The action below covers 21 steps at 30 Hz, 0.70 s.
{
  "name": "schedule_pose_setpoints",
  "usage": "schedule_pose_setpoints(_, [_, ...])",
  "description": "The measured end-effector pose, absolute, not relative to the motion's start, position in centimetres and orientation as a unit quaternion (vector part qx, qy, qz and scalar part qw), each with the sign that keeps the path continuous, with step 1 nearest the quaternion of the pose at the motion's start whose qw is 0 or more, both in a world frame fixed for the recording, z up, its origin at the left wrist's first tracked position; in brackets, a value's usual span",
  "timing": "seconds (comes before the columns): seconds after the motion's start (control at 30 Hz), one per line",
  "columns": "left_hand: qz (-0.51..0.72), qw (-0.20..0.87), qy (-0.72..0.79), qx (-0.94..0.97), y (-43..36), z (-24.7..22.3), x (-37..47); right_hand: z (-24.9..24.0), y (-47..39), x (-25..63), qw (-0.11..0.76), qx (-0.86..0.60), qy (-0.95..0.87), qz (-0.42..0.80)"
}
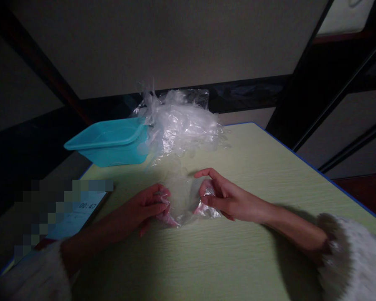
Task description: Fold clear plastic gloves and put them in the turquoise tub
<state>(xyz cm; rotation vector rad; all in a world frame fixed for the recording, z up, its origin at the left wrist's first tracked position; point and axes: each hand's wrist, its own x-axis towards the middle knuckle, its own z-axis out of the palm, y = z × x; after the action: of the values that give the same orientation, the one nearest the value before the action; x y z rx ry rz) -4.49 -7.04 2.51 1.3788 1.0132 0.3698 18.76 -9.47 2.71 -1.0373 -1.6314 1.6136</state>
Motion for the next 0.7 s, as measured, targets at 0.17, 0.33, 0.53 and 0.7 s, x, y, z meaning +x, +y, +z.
schedule_pose_setpoints(0.17, [0.174, 0.643, 0.439, 0.603, -7.07, 2.44, -4.51, 2.69, -9.68, 18.67, 0.298, -0.37, -0.637, 0.607])
schedule_pose_setpoints(0.33, [0.182, 0.645, 0.444, 0.595, -7.02, 2.36, -4.32, 2.15, -9.68, 18.66, 0.318, -0.324, -0.656, 0.603])
schedule_pose_setpoints(0.53, [0.188, 0.644, 0.446, 0.593, -7.08, 2.64, -4.33, 2.06, -9.66, 18.44, 0.324, -0.33, -0.677, 0.572])
schedule_pose_setpoints(0.7, [0.186, 0.649, 0.45, 0.585, -7.1, 2.61, -4.39, 2.09, -9.7, 18.3, 0.303, -0.338, -0.701, 0.551])
